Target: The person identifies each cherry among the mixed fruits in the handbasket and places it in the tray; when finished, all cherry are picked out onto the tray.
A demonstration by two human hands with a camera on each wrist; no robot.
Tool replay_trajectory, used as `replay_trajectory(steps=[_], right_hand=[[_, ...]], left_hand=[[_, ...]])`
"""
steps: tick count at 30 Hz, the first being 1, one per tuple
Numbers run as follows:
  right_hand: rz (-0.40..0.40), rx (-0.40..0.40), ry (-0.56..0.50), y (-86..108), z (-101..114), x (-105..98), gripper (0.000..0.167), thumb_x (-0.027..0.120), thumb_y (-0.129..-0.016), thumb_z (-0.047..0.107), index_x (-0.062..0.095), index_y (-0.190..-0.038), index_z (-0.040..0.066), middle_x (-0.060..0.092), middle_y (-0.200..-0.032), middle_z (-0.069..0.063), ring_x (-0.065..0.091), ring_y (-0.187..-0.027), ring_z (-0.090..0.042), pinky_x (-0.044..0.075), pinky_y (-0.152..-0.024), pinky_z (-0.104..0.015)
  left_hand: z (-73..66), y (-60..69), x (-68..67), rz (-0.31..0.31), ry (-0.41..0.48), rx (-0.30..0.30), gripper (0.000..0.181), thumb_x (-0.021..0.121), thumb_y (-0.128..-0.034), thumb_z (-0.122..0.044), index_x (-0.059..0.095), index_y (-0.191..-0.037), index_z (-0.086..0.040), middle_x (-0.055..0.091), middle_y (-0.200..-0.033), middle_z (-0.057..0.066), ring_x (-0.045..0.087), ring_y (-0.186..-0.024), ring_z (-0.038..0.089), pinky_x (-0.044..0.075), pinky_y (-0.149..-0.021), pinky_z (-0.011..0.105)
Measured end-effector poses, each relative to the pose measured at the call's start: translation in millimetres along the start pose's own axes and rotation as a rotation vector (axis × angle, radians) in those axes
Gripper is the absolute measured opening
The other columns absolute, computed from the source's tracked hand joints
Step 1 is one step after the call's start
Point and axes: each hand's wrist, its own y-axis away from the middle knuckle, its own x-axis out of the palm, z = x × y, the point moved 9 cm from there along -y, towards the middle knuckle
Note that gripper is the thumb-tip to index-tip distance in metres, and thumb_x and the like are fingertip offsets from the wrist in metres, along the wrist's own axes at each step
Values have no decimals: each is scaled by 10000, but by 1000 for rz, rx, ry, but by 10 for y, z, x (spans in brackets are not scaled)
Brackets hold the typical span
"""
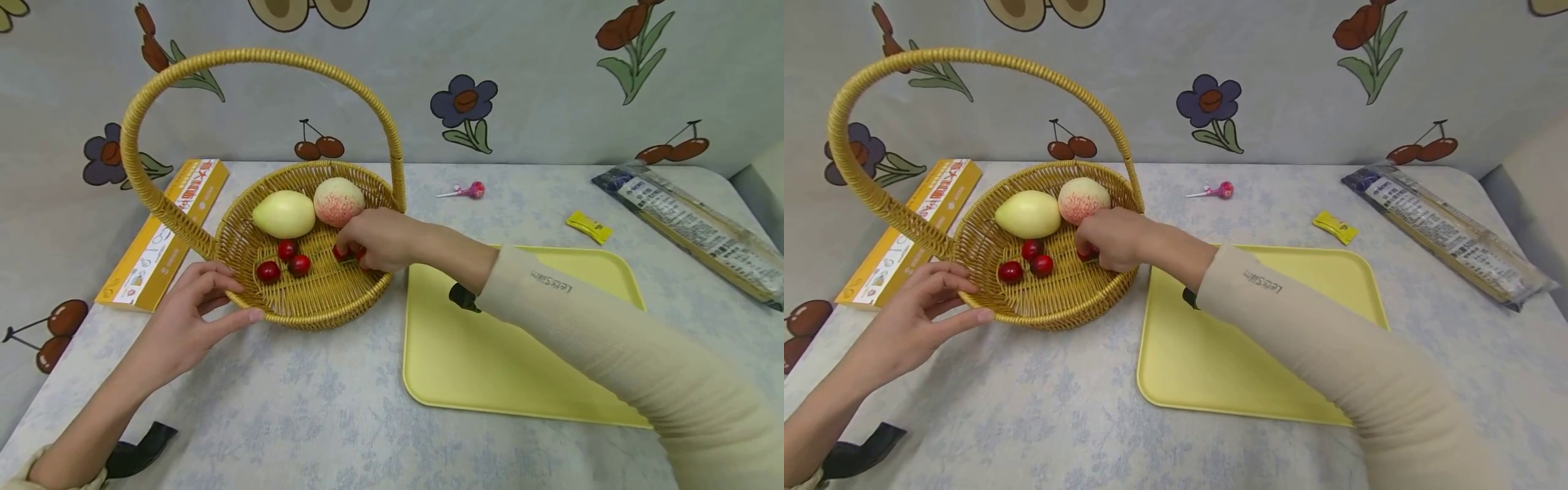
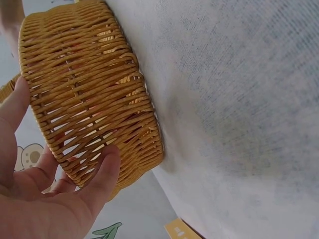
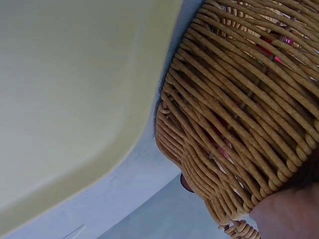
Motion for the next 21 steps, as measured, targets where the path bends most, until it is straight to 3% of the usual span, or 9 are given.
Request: replay_trajectory(steps=[5, 12, 17, 21], right_hand=[[-46, -33, -40, 76, 35, -64, 306, 626, -875, -23, 693, -1156, 79, 671, -1041, -49, 565, -918, -197, 453, -855, -335], [-145, -101, -67, 230, 90, -174, 261, 700, -923, 121, 686, -1177, 63, 646, -1092, -52, 551, -935, -189, 436, -871, -338], [-275, -140, -87, 432, 138, -322, 280, 701, -937, 188, 684, -1189, 66, 635, -1159, -53, 557, -1005, -168, 445, -902, -333], [-410, -182, -97, 735, 187, -433, 266, 714, -929, 205, 693, -1166, 84, 636, -1091, -19, 573, -917, -142, 478, -803, -316]], left_hand=[[-14, -1, -6, -4, -4, 8, 317, 781, -865, -172, 606, -1044, 22, 427, -1272, 139, 460, -1132, 235, 408, -852, 46], [-18, 6, -17, -11, -18, 13, 314, 786, -861, -173, 608, -1035, 17, 433, -1262, 134, 462, -1115, 217, 403, -848, 39], [-10, 5, -13, -11, -16, 12, 321, 786, -861, -174, 604, -1037, 23, 436, -1263, 143, 471, -1132, 257, 403, -846, 38], [-19, 1, 0, -8, -12, 18, 320, 787, -858, -174, 604, -1032, 22, 435, -1265, 145, 475, -1141, 265, 409, -849, 43]])
